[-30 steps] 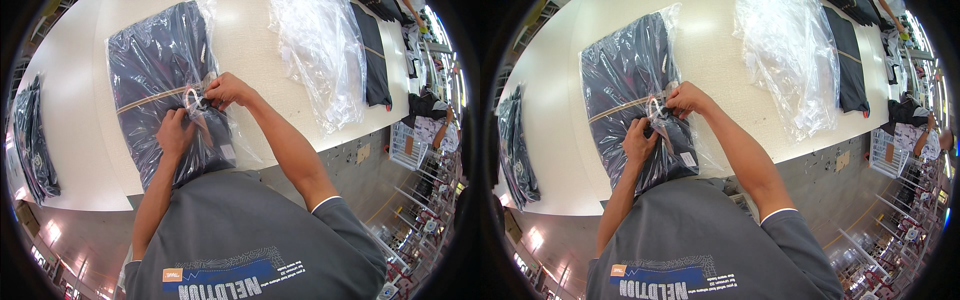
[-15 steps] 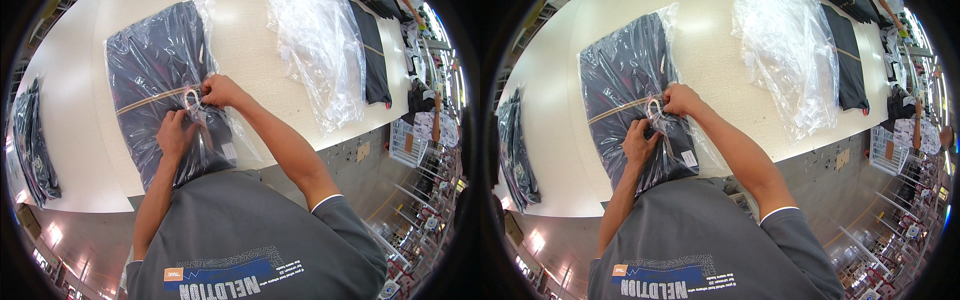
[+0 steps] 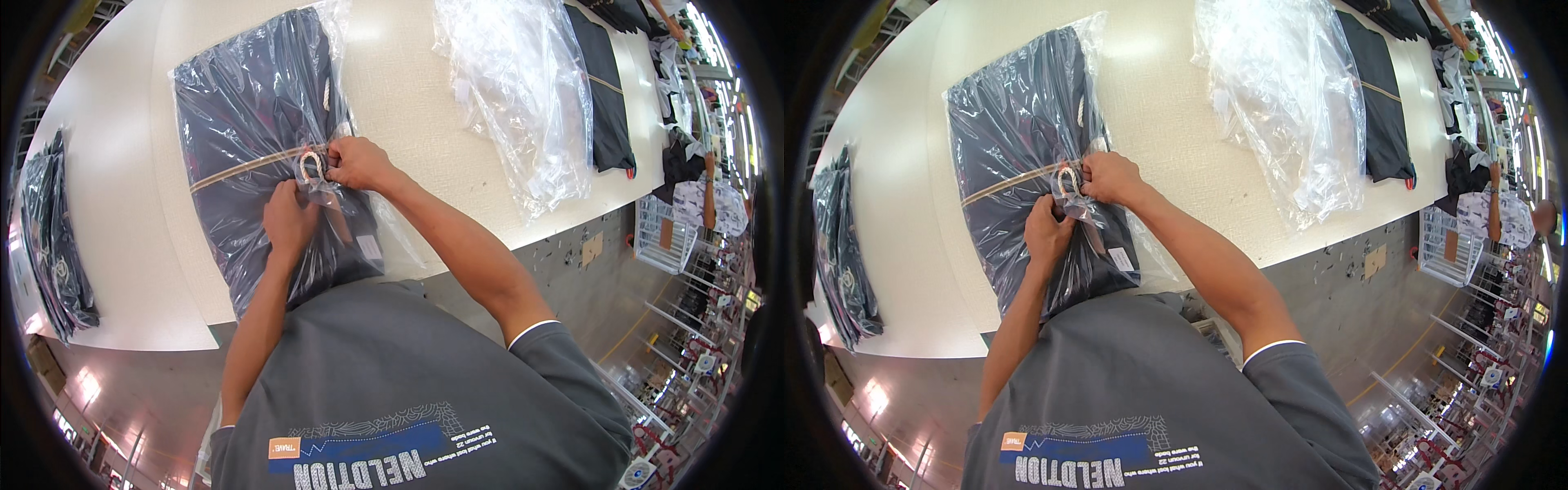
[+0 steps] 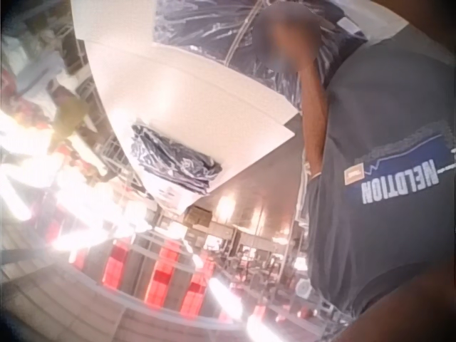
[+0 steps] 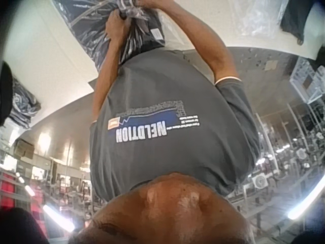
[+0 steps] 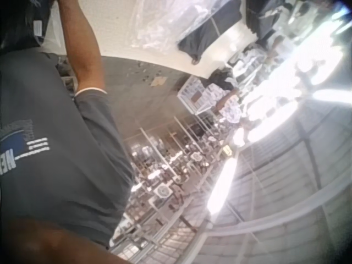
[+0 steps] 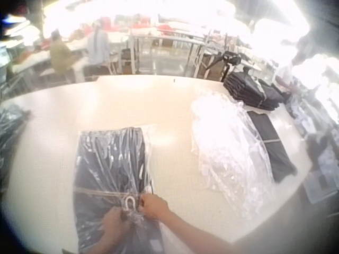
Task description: The person places folded dark garments into clear plastic bags on a white table, smooths the bags, and seals them with a roll of clear tape. The person then moves the sealed packages into a nearby wire cart. The process is repeated for multiple garments.
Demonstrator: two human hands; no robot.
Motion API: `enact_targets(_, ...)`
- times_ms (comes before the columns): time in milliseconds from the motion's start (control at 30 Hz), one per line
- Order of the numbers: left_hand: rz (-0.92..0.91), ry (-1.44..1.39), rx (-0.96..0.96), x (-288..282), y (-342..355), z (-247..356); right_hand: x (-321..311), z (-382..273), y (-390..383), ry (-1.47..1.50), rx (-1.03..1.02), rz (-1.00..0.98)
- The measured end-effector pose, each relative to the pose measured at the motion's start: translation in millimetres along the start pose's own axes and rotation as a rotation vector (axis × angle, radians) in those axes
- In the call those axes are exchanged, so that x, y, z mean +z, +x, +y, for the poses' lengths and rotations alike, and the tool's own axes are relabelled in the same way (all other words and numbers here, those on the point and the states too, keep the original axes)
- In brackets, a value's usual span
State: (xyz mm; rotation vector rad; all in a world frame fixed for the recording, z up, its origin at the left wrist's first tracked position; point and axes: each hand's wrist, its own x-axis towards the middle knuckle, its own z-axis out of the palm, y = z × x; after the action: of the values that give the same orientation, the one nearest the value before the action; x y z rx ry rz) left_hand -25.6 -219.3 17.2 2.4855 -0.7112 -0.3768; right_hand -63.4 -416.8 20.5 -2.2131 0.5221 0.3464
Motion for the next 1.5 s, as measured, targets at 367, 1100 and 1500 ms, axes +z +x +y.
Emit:
enact_targets(367, 0.008, -0.146, -0.052, 1.3, 0.0, -3.4, -15.4, 10.0, 7.5, 0.503, 0.187, -0.203)
enact_targets(1100, 0.166, -0.125, 0.132, 3.6, -10.6, -4.1, -21.7, 13.7, 6.9, 0.608, 0.190, -0.316)
enact_targets(1500, 0.136, -0.180, 0.129, -7.1, -24.8, -13.9, -11.9, -1.3, -11.4, 0.116, 0.082, 0.491)
